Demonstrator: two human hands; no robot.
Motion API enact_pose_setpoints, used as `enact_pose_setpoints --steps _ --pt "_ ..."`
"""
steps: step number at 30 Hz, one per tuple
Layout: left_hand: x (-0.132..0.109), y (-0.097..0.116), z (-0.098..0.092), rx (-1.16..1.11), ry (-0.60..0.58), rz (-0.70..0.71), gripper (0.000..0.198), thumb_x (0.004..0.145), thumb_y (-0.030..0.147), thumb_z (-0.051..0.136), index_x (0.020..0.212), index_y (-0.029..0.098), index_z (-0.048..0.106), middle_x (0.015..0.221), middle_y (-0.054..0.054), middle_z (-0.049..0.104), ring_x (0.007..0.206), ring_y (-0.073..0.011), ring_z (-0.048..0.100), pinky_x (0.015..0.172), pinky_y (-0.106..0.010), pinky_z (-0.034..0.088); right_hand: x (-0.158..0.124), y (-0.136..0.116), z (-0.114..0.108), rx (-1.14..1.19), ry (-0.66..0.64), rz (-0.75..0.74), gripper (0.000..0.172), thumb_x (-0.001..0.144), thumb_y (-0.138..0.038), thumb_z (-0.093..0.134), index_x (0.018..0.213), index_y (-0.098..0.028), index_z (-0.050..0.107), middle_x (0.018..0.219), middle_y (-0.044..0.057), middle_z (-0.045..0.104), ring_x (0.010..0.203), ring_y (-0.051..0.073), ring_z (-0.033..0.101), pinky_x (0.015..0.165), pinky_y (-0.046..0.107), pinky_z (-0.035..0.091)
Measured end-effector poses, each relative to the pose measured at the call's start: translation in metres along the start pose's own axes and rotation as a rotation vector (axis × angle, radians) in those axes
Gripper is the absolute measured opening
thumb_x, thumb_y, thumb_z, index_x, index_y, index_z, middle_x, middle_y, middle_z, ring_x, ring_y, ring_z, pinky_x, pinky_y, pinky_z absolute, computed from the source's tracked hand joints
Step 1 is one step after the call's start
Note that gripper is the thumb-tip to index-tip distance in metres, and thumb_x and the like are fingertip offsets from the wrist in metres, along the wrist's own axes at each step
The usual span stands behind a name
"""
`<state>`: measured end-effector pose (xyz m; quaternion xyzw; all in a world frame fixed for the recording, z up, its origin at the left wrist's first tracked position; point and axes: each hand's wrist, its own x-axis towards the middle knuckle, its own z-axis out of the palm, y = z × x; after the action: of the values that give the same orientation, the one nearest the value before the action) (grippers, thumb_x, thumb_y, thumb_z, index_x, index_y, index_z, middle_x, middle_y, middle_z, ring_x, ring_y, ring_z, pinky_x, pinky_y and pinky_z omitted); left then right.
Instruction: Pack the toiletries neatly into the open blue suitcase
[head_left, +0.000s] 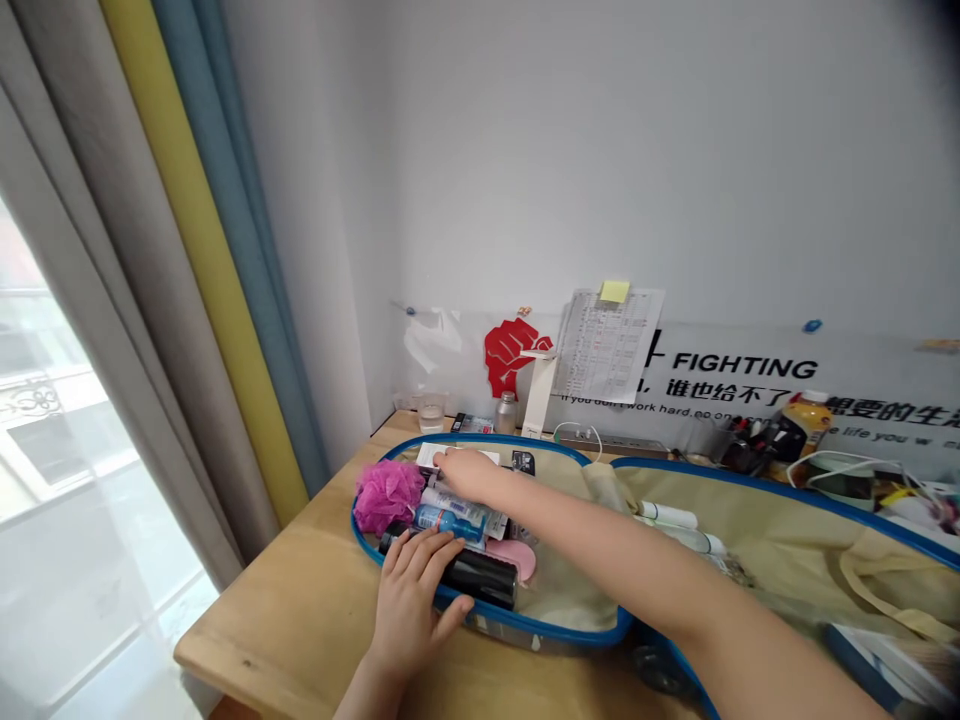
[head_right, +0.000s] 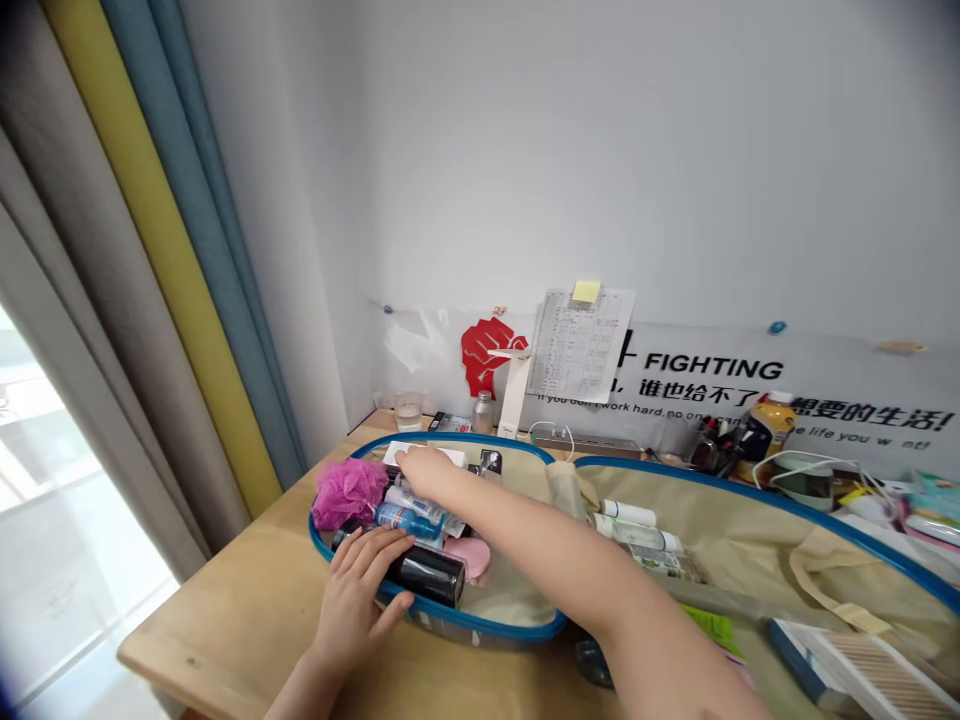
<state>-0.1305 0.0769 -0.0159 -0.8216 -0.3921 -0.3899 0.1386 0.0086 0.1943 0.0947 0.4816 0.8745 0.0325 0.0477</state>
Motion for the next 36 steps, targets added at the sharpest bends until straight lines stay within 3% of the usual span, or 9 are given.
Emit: enact_pose_setpoints --steps 9,15,20,23,28,32,36 --pt "0.0 0.0 0.0 0.003 0.001 -0.008 0.045 0.09 0.052 0.047 0.121 0.023 0.063 0.114 -0.008 0.07 0.108 -0.0249 0.061 0.102 -0.041 0.035 -0.013 0.016 0.017 0.003 0.013 -0.014 0.035 0.092 -0.037 0.057 0.12 -0.016 0.057 0.118 0.008 0.061 0.101 0.018 0.061 0.086 0.041 0.053" --pt "0.0 -0.001 -0.001 0.006 0.021 0.008 0.043 0.091 0.05 0.047 0.12 0.023 0.062 0.114 -0.007 0.07 0.108 -0.0249 0.062 0.102 -0.042 0.035 -0.019 0.011 0.025 0.021 0.0 -0.019 0.033 0.092 -0.037 0.057 0.118 -0.016 0.058 0.118 0.007 0.061 0.102 0.018 0.061 0.087 0.041 0.053" --pt "0.0 -0.001 0.0 0.018 0.004 0.001 0.043 0.091 0.05 0.045 0.12 0.023 0.062 0.114 -0.008 0.07 0.108 -0.025 0.062 0.101 -0.041 0.036 -0.03 0.021 0.008 0.098 0.045 -0.027 0.031 0.092 -0.036 0.057 0.116 -0.016 0.06 0.117 0.007 0.062 0.101 0.018 0.062 0.088 0.041 0.053" --pt "0.0 -0.001 0.0 0.028 0.001 0.002 0.043 0.091 0.05 0.046 0.12 0.023 0.062 0.114 -0.008 0.07 0.108 -0.025 0.062 0.101 -0.041 0.036 -0.052 0.049 -0.017 0.152 0.132 0.026 0.033 0.093 -0.036 0.055 0.12 -0.017 0.058 0.121 0.007 0.061 0.105 0.018 0.061 0.091 0.042 0.051" --pt "0.0 -0.002 -0.002 0.033 0.029 0.03 0.042 0.09 0.049 0.048 0.12 0.023 0.062 0.114 -0.007 0.071 0.107 -0.0244 0.062 0.1 -0.04 0.036 -0.119 0.128 -0.042 0.183 0.176 0.241 0.029 0.097 -0.032 0.045 0.117 -0.017 0.06 0.117 0.008 0.064 0.099 0.016 0.062 0.09 0.037 0.049" --pt "0.0 -0.004 -0.001 0.039 0.045 0.047 0.04 0.09 0.048 0.048 0.12 0.024 0.061 0.113 -0.006 0.071 0.106 -0.0242 0.063 0.1 -0.039 0.036 -0.184 0.186 -0.025 0.171 -0.003 0.432 0.026 0.092 -0.037 0.054 0.105 -0.017 0.064 0.1 0.004 0.068 0.088 0.015 0.064 0.083 0.036 0.05" --pt "0.0 -0.006 0.0 0.034 0.049 0.045 0.04 0.089 0.048 0.049 0.12 0.025 0.061 0.112 -0.006 0.071 0.104 -0.0242 0.064 0.098 -0.039 0.038 -0.232 0.213 0.011 0.169 -0.187 0.506 0.025 0.078 -0.033 0.07 0.097 -0.017 0.067 0.095 0.005 0.069 0.082 0.015 0.064 0.078 0.033 0.051"
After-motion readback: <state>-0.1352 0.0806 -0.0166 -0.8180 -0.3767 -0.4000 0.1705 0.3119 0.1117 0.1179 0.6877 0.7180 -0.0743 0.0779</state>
